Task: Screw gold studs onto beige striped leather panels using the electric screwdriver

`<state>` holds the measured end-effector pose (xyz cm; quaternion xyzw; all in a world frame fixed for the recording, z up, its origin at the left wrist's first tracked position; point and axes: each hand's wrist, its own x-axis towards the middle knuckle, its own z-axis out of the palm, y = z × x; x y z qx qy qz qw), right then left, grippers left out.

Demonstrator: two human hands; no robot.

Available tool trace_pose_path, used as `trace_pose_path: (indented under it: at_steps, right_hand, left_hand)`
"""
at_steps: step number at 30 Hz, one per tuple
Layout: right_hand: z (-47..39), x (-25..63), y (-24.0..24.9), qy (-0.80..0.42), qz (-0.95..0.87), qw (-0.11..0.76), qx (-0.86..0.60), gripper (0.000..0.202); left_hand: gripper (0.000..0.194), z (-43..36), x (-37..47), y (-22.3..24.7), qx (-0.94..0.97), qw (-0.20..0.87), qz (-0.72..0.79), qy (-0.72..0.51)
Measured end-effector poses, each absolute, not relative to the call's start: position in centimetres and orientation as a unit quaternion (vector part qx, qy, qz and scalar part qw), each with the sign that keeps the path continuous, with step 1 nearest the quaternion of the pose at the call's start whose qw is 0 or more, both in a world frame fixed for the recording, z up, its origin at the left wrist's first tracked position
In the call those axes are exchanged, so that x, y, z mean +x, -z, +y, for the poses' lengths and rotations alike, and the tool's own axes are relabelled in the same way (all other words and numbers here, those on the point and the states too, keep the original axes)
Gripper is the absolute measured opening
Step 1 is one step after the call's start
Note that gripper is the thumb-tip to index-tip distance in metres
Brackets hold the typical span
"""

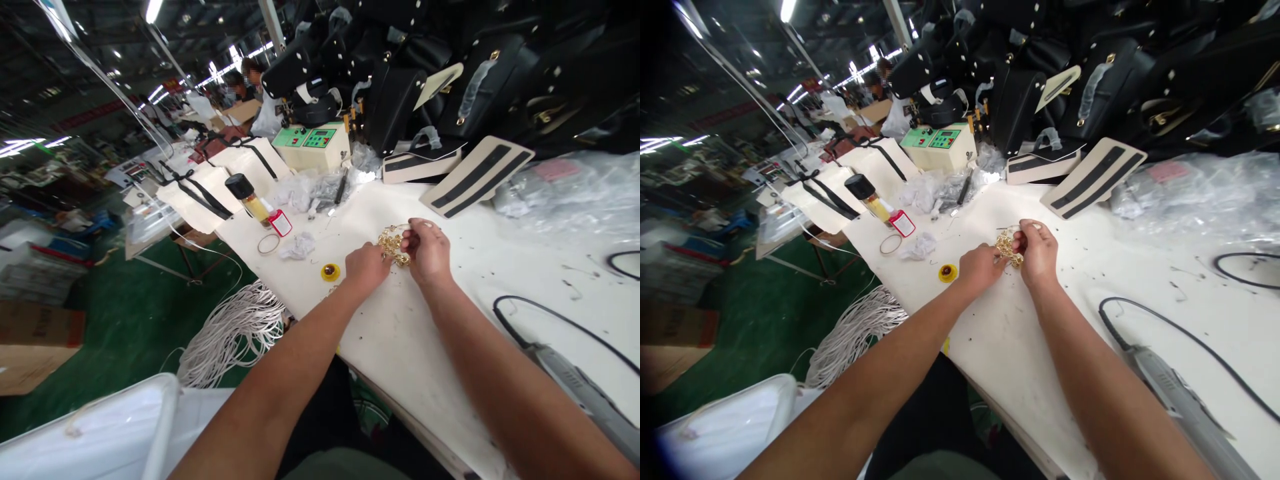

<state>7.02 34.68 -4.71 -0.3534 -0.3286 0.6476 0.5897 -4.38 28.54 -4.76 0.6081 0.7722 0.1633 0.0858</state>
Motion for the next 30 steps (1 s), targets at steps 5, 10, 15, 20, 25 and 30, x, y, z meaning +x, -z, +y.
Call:
trace_pose_path:
  at_steps: [5, 10, 15, 20, 25, 30]
  right_hand:
    - [34.6, 7.0, 4.7, -0.647, -0.336, 0.586, -0.355, 0.024]
    - [34.0, 6.8, 4.4, -0.652, -0.364, 0.574, -0.335, 0.028]
    - [31.1, 5.1, 4.6, -0.632, -0.503, 0.464, -0.364, 0.037]
    - [27.6, 2.4, 5.7, -0.544, -0.679, 0.295, -0.395, 0.041]
    - [27.0, 1.0, 6.4, -0.503, -0.701, 0.285, -0.418, 0.044]
    - [27.2, 0.7, 6.5, -0.489, -0.701, 0.281, -0.437, 0.047]
  left_hand:
    - [0.017, 29.1, -3.9, 5.9, 0.610, 0.086, 0.765, -0.187]
    - [0.010, 26.3, -3.8, 4.6, 0.620, 0.101, 0.722, -0.290]
    - [0.011, 19.7, -7.8, 3.4, 0.531, 0.146, 0.689, -0.471]
    - [0.018, 14.3, -13.4, 5.2, 0.377, 0.188, 0.766, -0.485]
    - [0.010, 13.5, -14.5, 6.3, 0.434, 0.162, 0.766, -0.447]
    - [0.006, 13.9, -14.0, 6.1, 0.454, 0.149, 0.767, -0.428]
